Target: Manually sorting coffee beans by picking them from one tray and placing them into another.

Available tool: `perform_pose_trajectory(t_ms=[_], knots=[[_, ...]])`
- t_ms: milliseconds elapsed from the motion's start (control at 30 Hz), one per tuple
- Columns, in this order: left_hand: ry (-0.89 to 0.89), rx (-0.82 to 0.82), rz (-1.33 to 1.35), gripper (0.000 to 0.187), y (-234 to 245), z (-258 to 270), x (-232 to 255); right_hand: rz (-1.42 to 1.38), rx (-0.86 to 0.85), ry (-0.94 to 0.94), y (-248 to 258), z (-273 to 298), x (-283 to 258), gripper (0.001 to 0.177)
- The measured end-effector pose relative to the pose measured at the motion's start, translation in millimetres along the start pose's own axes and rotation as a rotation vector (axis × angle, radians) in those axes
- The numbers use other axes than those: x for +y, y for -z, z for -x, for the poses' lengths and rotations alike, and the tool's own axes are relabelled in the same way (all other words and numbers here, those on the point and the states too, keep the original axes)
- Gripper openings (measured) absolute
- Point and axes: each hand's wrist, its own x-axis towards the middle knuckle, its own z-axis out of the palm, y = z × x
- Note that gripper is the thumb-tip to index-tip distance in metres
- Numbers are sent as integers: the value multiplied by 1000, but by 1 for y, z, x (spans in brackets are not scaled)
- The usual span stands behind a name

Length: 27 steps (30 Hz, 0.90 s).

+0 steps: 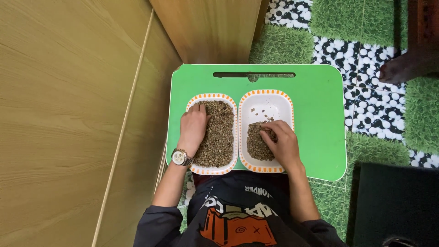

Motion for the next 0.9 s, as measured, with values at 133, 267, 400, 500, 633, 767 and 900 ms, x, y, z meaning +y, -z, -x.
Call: perform_pose_trajectory(t_ms=[133,267,400,500,633,767,900], knots=[[-34,-73,20,15,3,-8,7,-5,1,-6,3,-2,-4,14],[-70,-72,60,13,14,-7,8,-14,-6,-17,0,2,5,15],[-92,-84,121,20,27,-2,8,-15,0,-12,-2,3,6,13],[-114,-79,148,26,43,3,8,-31,2,-1,-1,2,3,12],[-141,-61,181,30,56,5,9,-35,0,26,-3,3,7,12],[-143,-53,212,30,64,8,10,-36,3,29,-1,3,3,12],[-137,-48,251,25,66,9,10,-45,7,45,-2,4,4,13]])
